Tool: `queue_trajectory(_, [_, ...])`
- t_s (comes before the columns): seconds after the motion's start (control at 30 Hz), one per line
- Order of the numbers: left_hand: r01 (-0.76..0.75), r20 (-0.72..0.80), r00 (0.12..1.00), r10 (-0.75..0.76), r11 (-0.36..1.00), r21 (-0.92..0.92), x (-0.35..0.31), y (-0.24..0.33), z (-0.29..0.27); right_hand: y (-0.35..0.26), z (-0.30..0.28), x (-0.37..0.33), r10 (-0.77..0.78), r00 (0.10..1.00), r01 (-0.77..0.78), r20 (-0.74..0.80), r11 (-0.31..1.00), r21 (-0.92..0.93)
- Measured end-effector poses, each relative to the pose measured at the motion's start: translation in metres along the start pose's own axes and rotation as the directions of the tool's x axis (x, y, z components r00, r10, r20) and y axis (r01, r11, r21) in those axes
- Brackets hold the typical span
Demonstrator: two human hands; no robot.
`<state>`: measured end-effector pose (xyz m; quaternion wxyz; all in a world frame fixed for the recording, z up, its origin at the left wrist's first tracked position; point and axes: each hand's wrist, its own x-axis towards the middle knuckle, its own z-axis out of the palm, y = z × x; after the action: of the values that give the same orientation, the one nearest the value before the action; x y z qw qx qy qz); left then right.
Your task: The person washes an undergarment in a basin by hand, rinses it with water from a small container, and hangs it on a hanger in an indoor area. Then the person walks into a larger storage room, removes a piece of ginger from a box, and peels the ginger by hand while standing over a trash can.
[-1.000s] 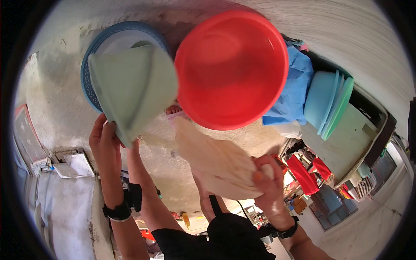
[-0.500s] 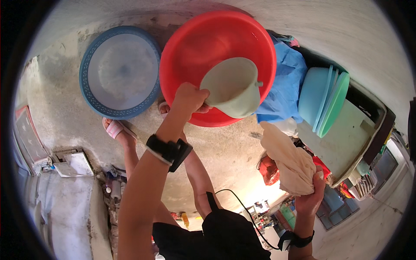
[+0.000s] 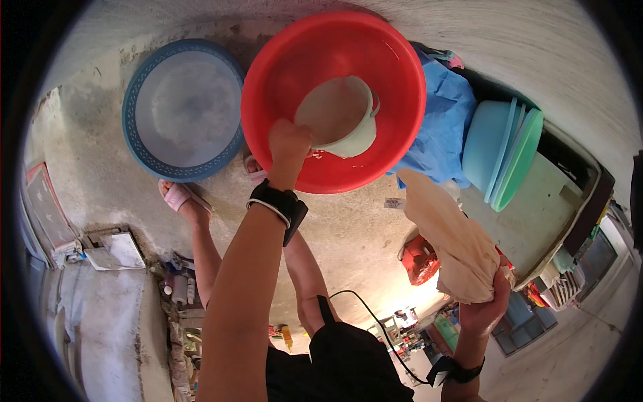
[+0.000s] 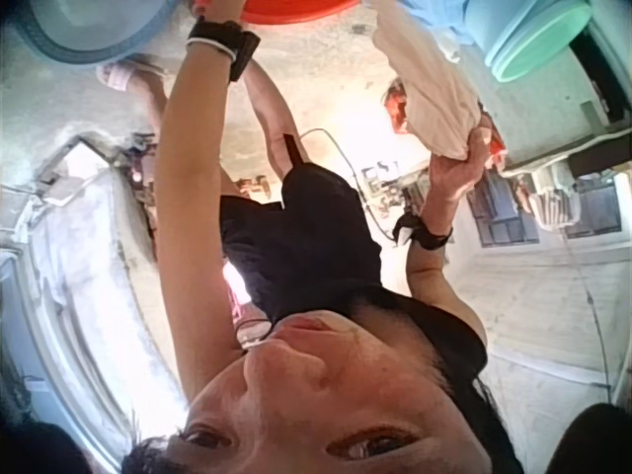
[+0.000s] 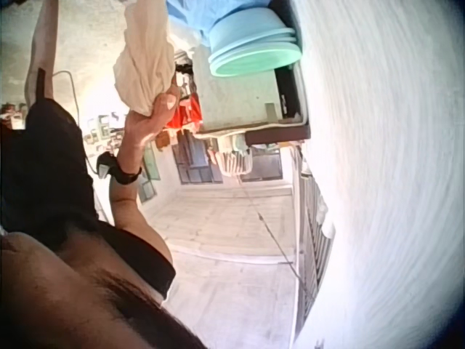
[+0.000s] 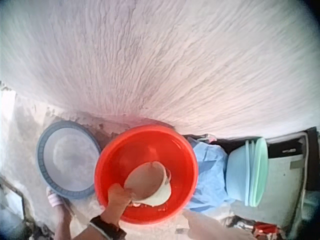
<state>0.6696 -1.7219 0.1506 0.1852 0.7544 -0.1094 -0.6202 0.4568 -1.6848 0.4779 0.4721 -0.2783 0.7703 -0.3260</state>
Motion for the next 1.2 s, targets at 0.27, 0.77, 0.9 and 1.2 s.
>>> queue_trajectory(0.27, [-0.201,-0.038,0.979,0.199,0.977,-0.071,-0.028,0.009,0.004,-0.016,0.019,0.007,-0.112,0.97,0.099,0.216,0.993,0.068])
queue_trajectory(0.77, [-0.345,-0.176,0.938,0.298,0.859,-0.379,-0.134,0.005,-0.107,-0.004,0.182,0.005,-0.326,0.627,0.723,0.708,0.581,-0.373])
queue_trajectory(0.9, [-0.343,-0.253,0.936,0.245,0.798,-0.495,-0.158,0.018,-0.15,-0.007,0.227,-0.005,-0.323,0.493,0.838,0.808,0.426,-0.341])
queue_trajectory(1.2, [-0.423,-0.431,0.872,0.231,0.799,-0.427,-0.125,-0.026,-0.235,0.053,0.359,-0.032,-0.25,0.382,0.921,0.89,0.177,-0.346])
